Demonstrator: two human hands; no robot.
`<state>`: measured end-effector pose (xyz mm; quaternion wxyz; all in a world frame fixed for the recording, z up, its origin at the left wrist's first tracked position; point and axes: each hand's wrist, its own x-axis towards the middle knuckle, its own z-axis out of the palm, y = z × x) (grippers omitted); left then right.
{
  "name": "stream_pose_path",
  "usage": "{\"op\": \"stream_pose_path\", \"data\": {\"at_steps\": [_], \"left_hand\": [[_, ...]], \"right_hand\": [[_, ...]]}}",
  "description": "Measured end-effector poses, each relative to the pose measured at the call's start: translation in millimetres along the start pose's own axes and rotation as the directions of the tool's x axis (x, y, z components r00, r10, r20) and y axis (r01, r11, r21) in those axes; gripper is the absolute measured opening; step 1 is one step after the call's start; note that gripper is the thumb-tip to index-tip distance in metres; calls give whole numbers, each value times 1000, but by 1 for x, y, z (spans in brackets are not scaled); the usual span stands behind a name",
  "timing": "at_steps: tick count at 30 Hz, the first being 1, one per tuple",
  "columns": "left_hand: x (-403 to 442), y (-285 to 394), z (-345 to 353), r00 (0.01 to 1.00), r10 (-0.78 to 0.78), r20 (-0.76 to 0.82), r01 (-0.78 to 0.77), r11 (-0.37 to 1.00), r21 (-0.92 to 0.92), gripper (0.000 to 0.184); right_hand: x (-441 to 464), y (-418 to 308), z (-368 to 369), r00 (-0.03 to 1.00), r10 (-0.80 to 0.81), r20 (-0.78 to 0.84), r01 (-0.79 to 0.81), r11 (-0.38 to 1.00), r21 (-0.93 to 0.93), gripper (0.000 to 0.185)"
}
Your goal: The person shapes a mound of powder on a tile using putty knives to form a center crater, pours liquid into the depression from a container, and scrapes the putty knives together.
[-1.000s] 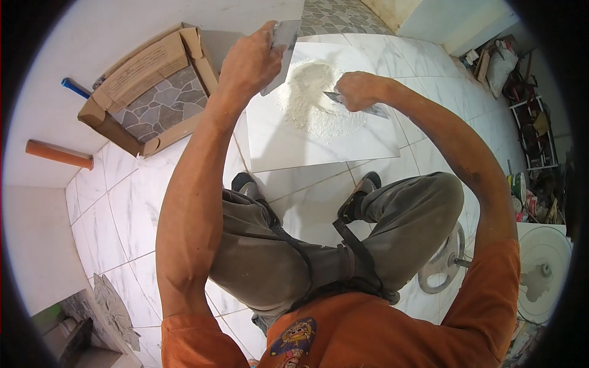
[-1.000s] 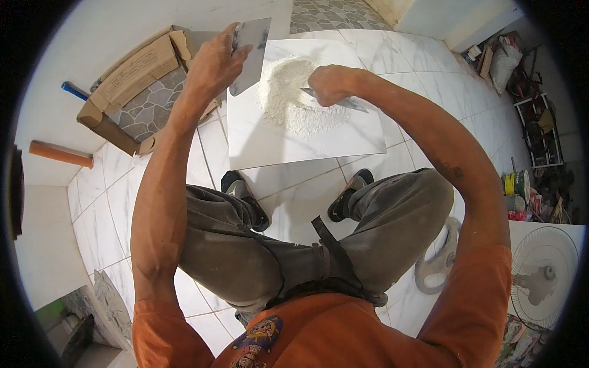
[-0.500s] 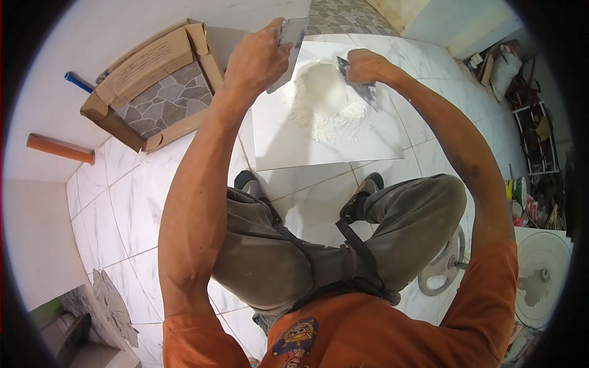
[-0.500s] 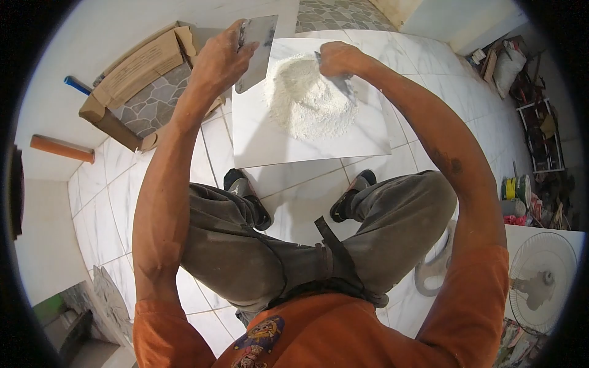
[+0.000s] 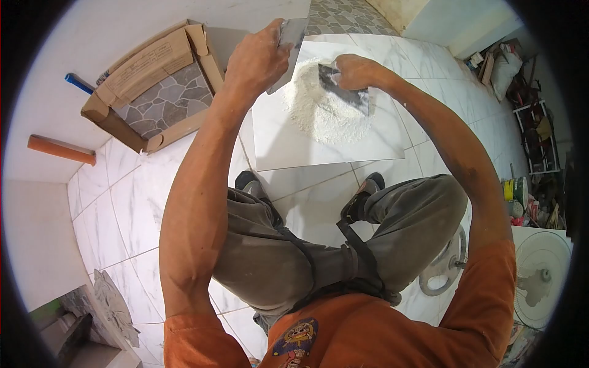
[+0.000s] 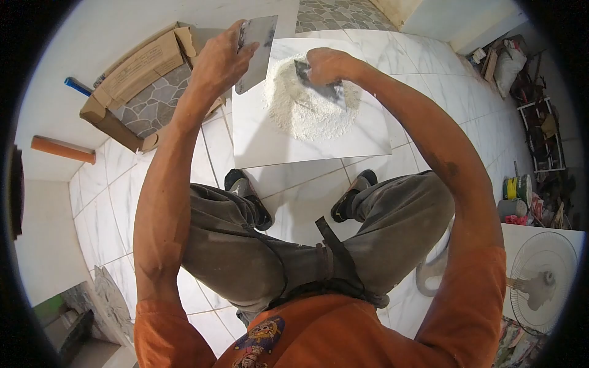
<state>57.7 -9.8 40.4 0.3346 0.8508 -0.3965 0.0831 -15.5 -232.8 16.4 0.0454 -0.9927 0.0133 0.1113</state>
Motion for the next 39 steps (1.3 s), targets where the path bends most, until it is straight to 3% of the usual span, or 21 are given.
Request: {"op": "stream_pose_path", "data": {"at_steps": [9,10,13,16,19,22,26,29,32,35,39], "left_hand": [[0,0,-1,1000,-13,-6,14,1000,26,46],[0,1,-1,1000,-12,-7,12,999,31,47],[1,6,-2,997,-62,40,61,998,11,47],[-1,8,-3,997,-54,47,54,999,5,47],[-1,6,-2,997,-57,42,56,998,12,47],[-1,3,-1,999,-28,19,28,1000,-1,48],[-2,4,2,999,-24,-44,23,999,-29,43],[-1,6,1,999,-26,-34,25,999,-30,43],[0,5,3,999,-8,-44,7,1000,-26,43],[-1,5,4,998,-2,-58,1,1000,-31,44],[-1,5,1,999,-38,10,38,999,-17,46]], "right_hand": [[-4,1,26,965,-258,52,263,947,-185,27],[-3,0,26,955,-216,204,271,916,-296,35],[-25,-6,9,918,-305,254,380,859,-342,35],[-38,9,8,844,-486,229,532,698,-480,20],[-47,13,-1,829,-440,344,557,609,-565,31],[-48,23,-5,876,-389,286,475,595,-648,30],[-41,26,-18,964,-178,199,258,813,-523,33],[-37,17,-20,966,-62,252,147,931,-334,34],[-36,11,-12,937,-89,337,198,931,-306,34],[-33,19,-5,939,-142,313,257,894,-367,33],[-19,39,3,978,-137,159,199,846,-494,26]]}}
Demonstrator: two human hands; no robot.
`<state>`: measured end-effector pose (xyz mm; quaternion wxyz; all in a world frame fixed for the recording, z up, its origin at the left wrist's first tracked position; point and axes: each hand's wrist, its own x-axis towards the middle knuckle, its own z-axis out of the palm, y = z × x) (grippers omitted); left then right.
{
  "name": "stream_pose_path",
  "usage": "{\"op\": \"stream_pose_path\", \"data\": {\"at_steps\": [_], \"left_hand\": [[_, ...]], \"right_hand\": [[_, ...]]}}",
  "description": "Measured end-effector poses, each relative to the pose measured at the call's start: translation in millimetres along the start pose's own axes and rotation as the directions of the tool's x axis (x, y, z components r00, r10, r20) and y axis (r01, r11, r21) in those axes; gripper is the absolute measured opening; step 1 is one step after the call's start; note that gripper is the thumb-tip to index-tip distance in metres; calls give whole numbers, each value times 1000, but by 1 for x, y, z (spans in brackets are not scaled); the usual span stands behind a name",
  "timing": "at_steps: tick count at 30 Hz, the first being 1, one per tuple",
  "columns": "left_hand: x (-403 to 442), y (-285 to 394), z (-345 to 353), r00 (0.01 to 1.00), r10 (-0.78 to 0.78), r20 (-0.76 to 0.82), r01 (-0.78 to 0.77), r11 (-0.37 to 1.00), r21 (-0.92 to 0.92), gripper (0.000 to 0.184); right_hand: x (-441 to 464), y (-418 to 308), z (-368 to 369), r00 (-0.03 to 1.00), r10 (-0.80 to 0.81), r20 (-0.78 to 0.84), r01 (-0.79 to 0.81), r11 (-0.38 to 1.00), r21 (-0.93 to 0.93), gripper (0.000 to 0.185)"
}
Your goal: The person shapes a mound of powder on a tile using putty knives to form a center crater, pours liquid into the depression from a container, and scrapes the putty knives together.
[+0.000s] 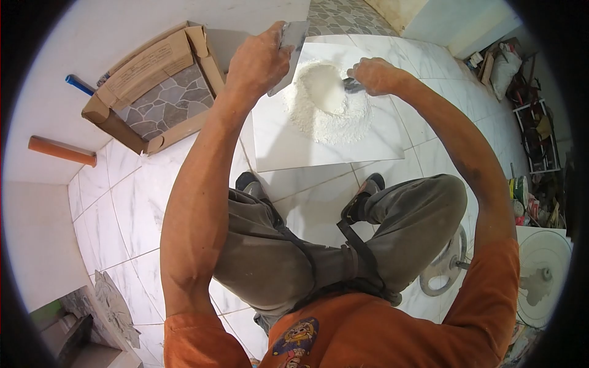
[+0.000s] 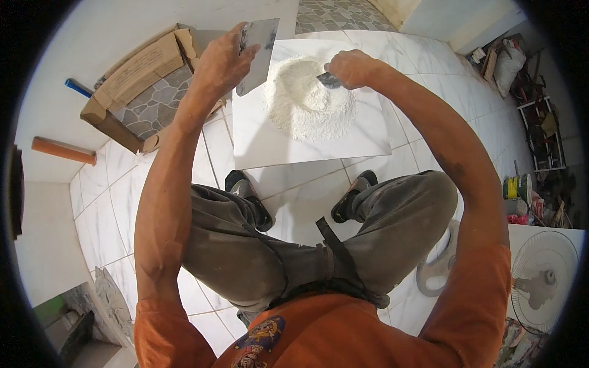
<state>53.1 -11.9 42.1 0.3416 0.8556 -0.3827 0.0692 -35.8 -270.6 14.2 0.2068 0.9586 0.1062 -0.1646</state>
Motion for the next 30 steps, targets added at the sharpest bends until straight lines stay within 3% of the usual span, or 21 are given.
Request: {"op": "stream_pose_path", "data": {"at_steps": [2,9,12,15,18,24,27,30], "left_hand": [[0,3,-4,999,-28,45,27,1000,5,47],[1,3,-3,999,-22,43,21,1000,24,47],[1,4,-3,998,-36,57,35,999,16,47],[1,4,-1,999,-15,40,16,1000,-21,46],[4,7,5,999,3,43,-1,999,-52,45],[8,31,21,997,35,67,-27,994,-107,40],[11,40,39,995,90,31,-83,980,-182,40],[14,58,61,987,157,21,-148,963,-223,37]], "right_hand": [[2,4,-4,999,46,-19,-47,998,-41,25],[7,15,-14,973,229,-31,-221,961,168,32],[10,15,-21,947,280,157,-313,916,253,36],[-5,13,-28,909,388,149,-409,769,491,32],[-15,22,-20,872,451,189,-427,514,744,39],[-32,31,-2,897,428,109,-335,498,800,40],[-42,27,-10,859,472,201,-369,297,881,40],[-55,13,-13,834,522,180,-271,102,957,47]]}}
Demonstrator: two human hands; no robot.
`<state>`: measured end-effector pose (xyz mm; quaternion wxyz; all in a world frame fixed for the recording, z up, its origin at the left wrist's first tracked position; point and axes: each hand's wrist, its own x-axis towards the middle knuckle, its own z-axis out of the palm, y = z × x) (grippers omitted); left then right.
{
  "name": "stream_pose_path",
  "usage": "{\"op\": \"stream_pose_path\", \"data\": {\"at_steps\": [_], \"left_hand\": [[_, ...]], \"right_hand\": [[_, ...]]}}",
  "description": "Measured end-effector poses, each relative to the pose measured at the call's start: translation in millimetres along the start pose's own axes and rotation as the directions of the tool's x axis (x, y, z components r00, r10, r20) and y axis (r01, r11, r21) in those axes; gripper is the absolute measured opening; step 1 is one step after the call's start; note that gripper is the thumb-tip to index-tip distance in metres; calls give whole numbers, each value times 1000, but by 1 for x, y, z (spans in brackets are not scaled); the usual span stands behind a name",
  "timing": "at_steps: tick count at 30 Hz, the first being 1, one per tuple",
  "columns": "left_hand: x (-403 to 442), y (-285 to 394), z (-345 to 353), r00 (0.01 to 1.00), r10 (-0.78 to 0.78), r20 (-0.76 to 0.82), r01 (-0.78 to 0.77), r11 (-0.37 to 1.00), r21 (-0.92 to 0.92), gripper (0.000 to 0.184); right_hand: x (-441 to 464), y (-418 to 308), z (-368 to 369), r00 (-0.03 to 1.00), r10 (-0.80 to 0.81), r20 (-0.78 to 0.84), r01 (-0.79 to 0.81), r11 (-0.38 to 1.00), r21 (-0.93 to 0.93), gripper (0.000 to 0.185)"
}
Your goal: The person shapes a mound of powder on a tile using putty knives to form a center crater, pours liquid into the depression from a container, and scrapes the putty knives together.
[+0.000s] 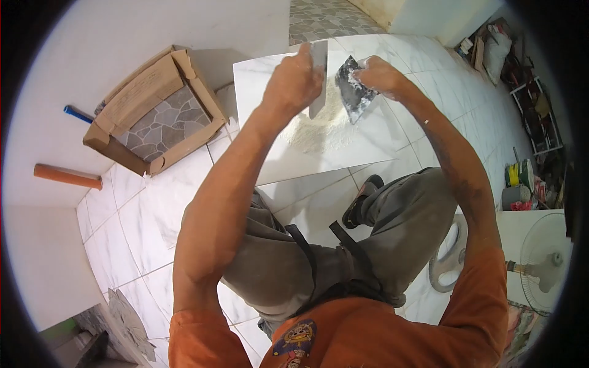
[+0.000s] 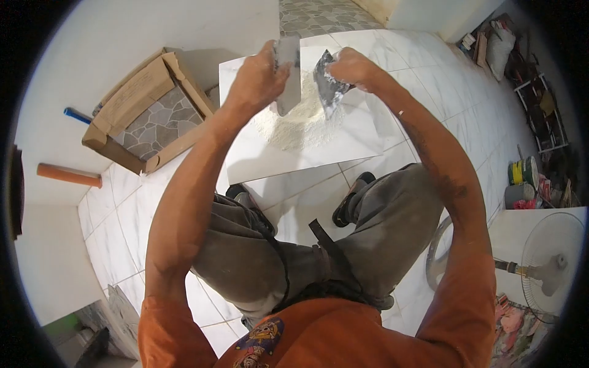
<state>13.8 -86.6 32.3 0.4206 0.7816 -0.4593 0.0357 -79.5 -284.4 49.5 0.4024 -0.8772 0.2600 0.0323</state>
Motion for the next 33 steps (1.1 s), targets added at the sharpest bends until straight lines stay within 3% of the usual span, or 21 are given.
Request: {"op": "stream_pose_path", "data": {"at_steps": [1,4,5,8,9,12,13,16,19,23,27,30,33], "left_hand": [[2,5,9,1000,2,22,-3,1000,16,38],[7,20,36,995,47,89,-48,999,12,35],[9,23,44,995,35,98,-38,999,23,33],[12,28,54,994,27,103,-31,999,34,32],[17,26,54,995,39,92,-43,998,37,33],[22,12,57,995,60,75,-66,995,80,36],[22,12,55,994,27,108,-39,993,111,34],[24,6,43,999,-7,53,0,993,121,44],[28,9,31,997,-42,71,37,997,68,49],[15,24,41,998,-9,67,6,999,41,44],[13,34,44,990,-77,115,71,996,57,47],[12,29,39,992,-85,96,80,995,53,47],[9,36,40,996,-67,65,64,997,47,45]], "right_hand": [[-8,-7,6,995,55,-87,-56,998,-17,52],[-1,5,19,990,14,-139,-17,1000,-20,40],[0,9,22,978,-80,-192,46,984,-173,39],[-6,14,19,993,-45,-106,35,995,-90,38],[-11,13,18,976,-105,-190,71,982,-176,35],[-31,8,9,985,-163,-65,156,983,-96,28],[-40,0,2,982,-172,-74,156,969,-190,30],[-35,21,-12,987,-10,-160,16,999,38,34],[-35,31,-16,987,-74,-140,95,984,153,39],[-21,38,-5,973,-129,-194,106,986,-126,39],[-53,-2,3,983,-145,-109,130,982,-134,32],[-47,15,1,958,-190,-214,171,980,-102,33],[-43,17,-9,976,-121,-182,120,993,-19,36]]}}
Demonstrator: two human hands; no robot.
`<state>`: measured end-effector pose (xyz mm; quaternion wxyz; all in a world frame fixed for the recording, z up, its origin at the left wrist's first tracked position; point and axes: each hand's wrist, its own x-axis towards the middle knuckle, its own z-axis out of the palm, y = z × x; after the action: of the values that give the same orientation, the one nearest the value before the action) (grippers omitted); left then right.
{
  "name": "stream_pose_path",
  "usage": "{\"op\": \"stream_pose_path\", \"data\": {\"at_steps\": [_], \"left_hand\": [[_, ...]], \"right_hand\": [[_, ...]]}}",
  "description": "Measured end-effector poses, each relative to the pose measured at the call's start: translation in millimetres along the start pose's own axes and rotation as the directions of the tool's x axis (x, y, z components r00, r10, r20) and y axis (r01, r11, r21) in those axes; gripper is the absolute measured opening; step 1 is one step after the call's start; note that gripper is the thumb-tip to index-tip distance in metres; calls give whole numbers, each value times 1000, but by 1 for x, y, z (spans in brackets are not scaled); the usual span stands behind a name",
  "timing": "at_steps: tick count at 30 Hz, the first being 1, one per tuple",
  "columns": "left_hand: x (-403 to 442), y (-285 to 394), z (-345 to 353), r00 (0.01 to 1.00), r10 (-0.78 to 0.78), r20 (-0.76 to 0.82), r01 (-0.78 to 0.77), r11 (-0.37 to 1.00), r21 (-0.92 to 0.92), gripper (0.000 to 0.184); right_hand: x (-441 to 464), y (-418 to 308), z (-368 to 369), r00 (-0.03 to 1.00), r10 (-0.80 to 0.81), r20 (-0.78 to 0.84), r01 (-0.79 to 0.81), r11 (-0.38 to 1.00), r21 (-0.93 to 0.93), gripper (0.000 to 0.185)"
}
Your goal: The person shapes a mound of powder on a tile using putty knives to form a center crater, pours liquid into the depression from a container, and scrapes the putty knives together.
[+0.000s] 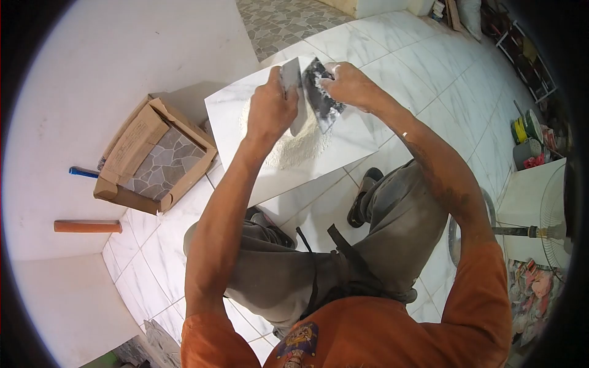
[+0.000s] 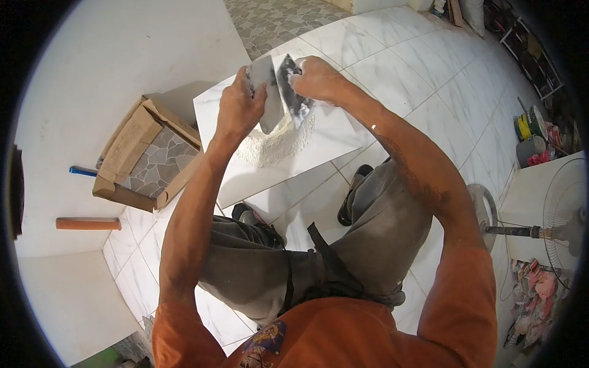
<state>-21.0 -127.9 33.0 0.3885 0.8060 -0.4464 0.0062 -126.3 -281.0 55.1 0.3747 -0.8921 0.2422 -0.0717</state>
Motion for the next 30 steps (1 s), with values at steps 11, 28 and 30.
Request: {"op": "stream_pose_path", "data": {"at_steps": [11,28,30], "left_hand": [[4,-24,-18,994,-65,-87,61,997,-48,39],[-4,-13,-4,967,-44,-253,8,990,-142,38],[-5,-13,-2,972,-64,-228,27,986,-164,36]], "right_hand": [[-15,-11,4,999,-2,-40,5,996,84,48],[-4,-24,50,985,-122,-122,120,992,-22,30],[-9,-19,57,973,-178,-148,175,984,-35,28]]}}
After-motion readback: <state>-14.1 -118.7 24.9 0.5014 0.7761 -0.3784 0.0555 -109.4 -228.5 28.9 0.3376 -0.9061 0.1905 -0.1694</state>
